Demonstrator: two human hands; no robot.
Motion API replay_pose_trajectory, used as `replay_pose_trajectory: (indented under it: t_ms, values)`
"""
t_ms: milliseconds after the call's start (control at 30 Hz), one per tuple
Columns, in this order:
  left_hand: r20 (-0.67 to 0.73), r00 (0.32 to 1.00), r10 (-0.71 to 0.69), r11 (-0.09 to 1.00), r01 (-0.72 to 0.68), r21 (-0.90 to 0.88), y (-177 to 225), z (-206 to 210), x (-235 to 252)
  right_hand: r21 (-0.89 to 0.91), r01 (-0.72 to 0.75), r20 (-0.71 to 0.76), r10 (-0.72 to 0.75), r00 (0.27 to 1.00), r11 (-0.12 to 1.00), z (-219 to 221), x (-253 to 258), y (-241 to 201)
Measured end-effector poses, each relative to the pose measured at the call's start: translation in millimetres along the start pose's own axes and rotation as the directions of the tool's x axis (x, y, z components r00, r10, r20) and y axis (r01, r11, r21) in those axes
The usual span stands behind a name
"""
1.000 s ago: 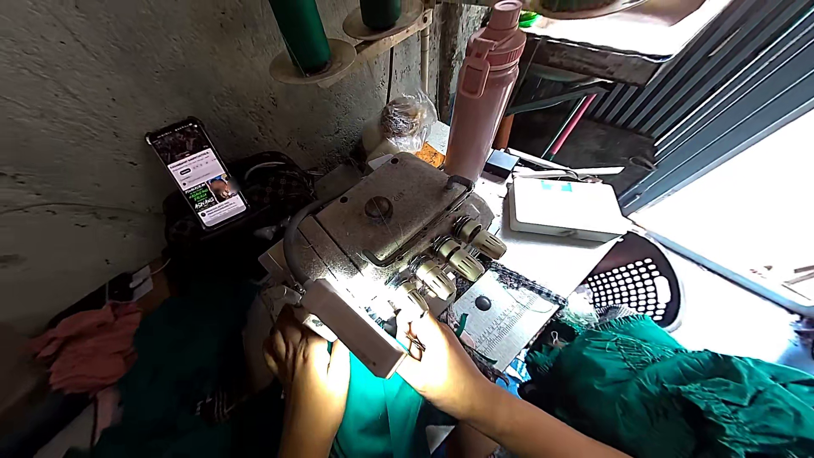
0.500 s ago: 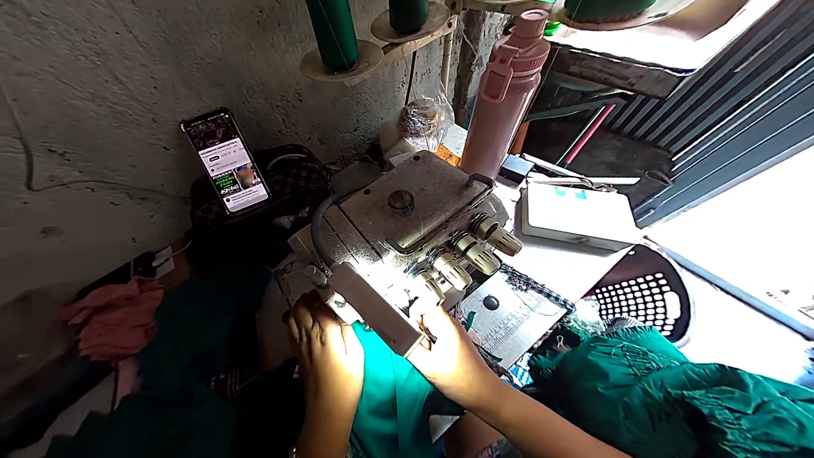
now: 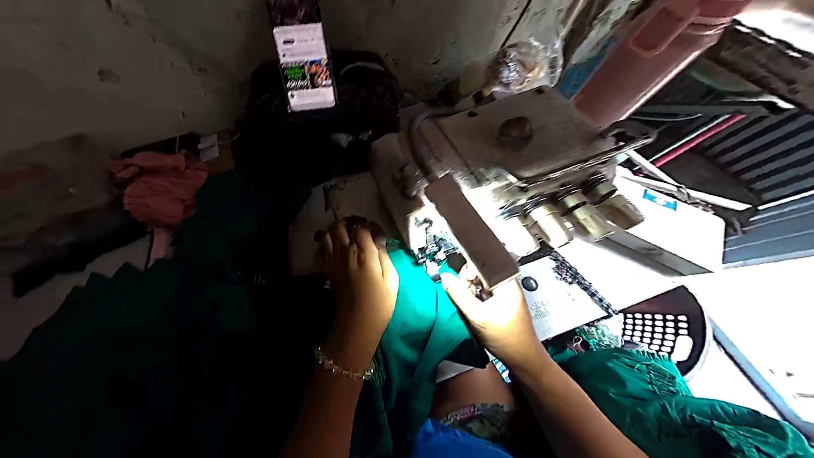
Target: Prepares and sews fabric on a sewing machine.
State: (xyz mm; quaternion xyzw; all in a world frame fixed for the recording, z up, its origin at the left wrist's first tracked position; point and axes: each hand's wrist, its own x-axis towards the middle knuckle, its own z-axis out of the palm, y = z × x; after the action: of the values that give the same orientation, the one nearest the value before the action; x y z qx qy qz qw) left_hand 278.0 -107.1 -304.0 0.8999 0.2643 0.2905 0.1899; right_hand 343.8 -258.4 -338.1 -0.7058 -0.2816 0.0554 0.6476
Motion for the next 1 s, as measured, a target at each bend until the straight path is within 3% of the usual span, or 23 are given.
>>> replay_pose_trajectory:
  t_ms: [67,167,200,233,300,367,467,533,600,633,667,700,833,900,1000]
  values:
    - [0.025,0.998,-0.061,0.983,0.064,-0.169,-0.1,-5.9,-4.5,-0.010,-0.004,0.007,0.004,1.000,1.000,-1.3,-0.2,-2.2]
    - [0.141,0.975,-0.172,0.850,0.219,-0.478,-1.5,-19.3,-5.5,0.000,-0.022,0.013,0.022,1.000,1.000,-2.3,-1.0,-5.3]
    - [0.150,0.976,-0.155,0.805,0.213,-0.554,-4.1,-20.5,-4.2,0.003,-0.031,0.016,0.031,0.999,1.000,-2.6,-1.1,-6.3]
    - [0.138,0.983,-0.119,0.815,0.177,-0.552,-6.1,-19.9,-2.9,-0.002,-0.047,0.017,0.047,0.999,0.999,-2.7,-1.6,-7.1]
    - [0.144,0.989,-0.031,0.935,0.079,-0.346,-4.2,-18.8,-2.1,-0.012,-0.070,0.016,0.070,0.997,0.997,-3.0,-2.3,-8.6]
    - [0.229,0.971,0.068,0.989,-0.035,-0.144,-2.0,-22.0,2.6,-0.025,-0.078,0.014,0.078,0.997,0.997,-3.1,-2.3,-8.9]
    - [0.482,0.869,0.112,0.992,-0.070,-0.103,-1.6,-31.9,28.2,-0.042,-0.090,0.007,0.091,0.996,0.995,-2.5,-3.0,-8.8]
    - [0.637,0.763,0.107,0.993,-0.053,-0.103,0.1,-36.1,50.0,-0.034,-0.091,-0.001,0.091,0.996,0.995,-0.6,-3.0,-8.4]
    - [0.735,0.665,0.136,0.988,-0.040,-0.147,-5.0,-36.4,69.6,-0.022,-0.079,-0.002,0.079,0.997,0.997,0.5,-2.5,-7.8]
    - [0.729,0.652,0.211,0.976,-0.096,-0.197,-15.2,-31.2,76.9,-0.020,-0.075,0.003,0.075,0.997,0.997,-0.1,-2.0,-7.4]
    - [0.665,0.670,0.328,0.944,-0.213,-0.251,-31.2,-19.9,83.0,-0.031,-0.071,0.010,0.072,0.997,0.997,-1.8,-1.4,-7.0]
    - [0.644,0.667,0.374,0.927,-0.243,-0.286,-38.4,-16.1,88.7,-0.057,-0.064,0.018,0.065,0.998,0.996,-5.0,-0.9,-7.1]
    - [0.768,0.639,0.023,0.999,-0.043,0.005,-22.7,-56.6,96.5,-0.262,0.114,0.025,-0.111,0.993,0.958,-33.1,-3.7,-15.7]
    - [0.693,0.721,0.014,0.991,-0.103,0.087,-25.2,-59.8,84.1,-0.324,0.189,0.028,-0.190,0.981,0.927,-47.0,-6.6,-22.9]
    - [0.549,0.823,0.143,0.976,-0.211,0.061,-28.2,-50.0,71.9,-0.344,0.240,0.059,-0.235,0.970,0.908,-52.0,-8.2,-36.0]
